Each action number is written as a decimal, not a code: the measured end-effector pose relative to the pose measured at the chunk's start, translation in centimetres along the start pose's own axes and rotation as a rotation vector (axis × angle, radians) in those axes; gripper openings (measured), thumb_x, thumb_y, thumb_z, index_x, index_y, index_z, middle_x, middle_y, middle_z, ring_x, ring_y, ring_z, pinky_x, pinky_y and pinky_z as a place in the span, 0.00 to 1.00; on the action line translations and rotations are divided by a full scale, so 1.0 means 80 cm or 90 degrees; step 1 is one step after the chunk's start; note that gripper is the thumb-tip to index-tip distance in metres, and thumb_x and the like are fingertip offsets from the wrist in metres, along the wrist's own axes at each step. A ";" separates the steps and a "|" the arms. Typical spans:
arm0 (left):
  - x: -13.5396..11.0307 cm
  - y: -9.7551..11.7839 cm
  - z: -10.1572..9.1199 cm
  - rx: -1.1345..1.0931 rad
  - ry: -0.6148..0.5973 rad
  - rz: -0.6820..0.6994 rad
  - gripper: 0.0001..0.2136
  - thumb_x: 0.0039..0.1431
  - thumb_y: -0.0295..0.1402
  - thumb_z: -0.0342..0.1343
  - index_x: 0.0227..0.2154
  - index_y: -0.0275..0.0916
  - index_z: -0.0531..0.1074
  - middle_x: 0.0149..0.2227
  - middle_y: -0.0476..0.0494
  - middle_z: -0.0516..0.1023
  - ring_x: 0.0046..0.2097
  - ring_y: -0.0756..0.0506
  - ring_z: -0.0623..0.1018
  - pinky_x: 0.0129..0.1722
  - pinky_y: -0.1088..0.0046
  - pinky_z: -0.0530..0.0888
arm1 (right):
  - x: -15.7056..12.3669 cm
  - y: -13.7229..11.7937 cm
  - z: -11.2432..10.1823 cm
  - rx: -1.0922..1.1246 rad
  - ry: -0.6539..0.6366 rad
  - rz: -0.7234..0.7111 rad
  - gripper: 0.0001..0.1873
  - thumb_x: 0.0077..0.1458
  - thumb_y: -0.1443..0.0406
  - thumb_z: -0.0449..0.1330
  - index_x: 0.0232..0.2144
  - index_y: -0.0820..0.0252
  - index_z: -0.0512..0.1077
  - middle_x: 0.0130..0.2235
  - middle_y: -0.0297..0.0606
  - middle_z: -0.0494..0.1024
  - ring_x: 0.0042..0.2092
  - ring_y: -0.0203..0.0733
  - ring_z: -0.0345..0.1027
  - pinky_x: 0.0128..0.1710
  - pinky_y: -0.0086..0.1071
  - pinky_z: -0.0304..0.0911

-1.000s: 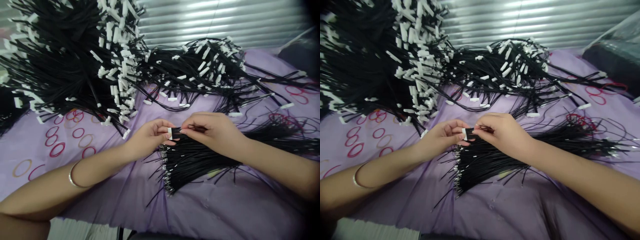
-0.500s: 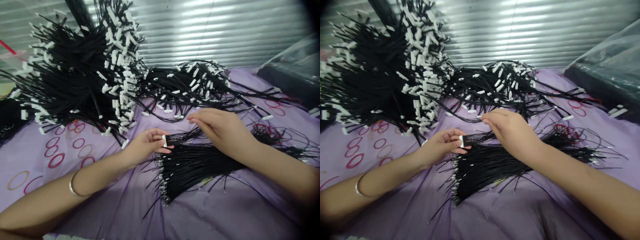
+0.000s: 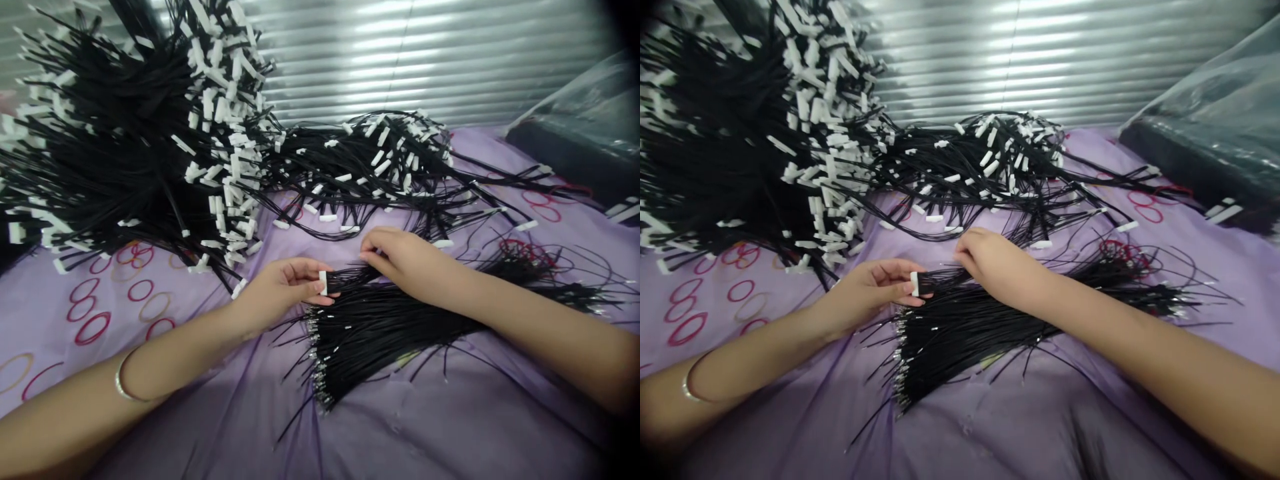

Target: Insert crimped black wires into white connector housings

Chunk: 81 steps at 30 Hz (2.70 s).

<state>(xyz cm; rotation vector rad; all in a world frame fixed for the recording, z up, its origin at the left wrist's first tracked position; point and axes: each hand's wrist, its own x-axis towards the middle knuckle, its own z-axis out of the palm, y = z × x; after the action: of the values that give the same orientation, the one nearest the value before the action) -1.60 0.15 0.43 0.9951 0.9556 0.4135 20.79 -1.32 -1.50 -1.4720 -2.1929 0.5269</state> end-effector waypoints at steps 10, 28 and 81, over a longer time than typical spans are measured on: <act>-0.001 0.003 0.003 0.018 -0.006 0.000 0.10 0.53 0.24 0.60 0.39 0.29 0.72 0.36 0.41 0.79 0.39 0.47 0.80 0.42 0.71 0.76 | -0.007 -0.004 -0.005 0.003 0.019 -0.074 0.08 0.60 0.67 0.52 0.31 0.63 0.69 0.38 0.43 0.71 0.42 0.42 0.65 0.45 0.37 0.61; 0.002 -0.001 -0.005 -0.002 -0.034 0.008 0.07 0.53 0.22 0.60 0.37 0.31 0.74 0.36 0.44 0.78 0.36 0.49 0.79 0.44 0.68 0.77 | -0.018 -0.049 0.020 0.036 0.079 -0.040 0.04 0.54 0.71 0.56 0.28 0.62 0.68 0.29 0.35 0.72 0.31 0.35 0.64 0.30 0.29 0.58; -0.025 -0.015 -0.007 0.720 -0.165 0.645 0.17 0.57 0.15 0.47 0.47 0.31 0.70 0.47 0.33 0.77 0.50 0.46 0.77 0.50 0.72 0.73 | -0.019 -0.013 -0.048 0.060 -0.138 -0.042 0.09 0.59 0.64 0.54 0.28 0.60 0.71 0.29 0.32 0.73 0.29 0.32 0.64 0.31 0.28 0.58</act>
<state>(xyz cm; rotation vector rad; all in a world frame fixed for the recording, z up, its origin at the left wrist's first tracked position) -3.29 -1.54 0.25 2.5160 0.3083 0.5469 22.67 -2.85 2.04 -1.3419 -2.3363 0.7889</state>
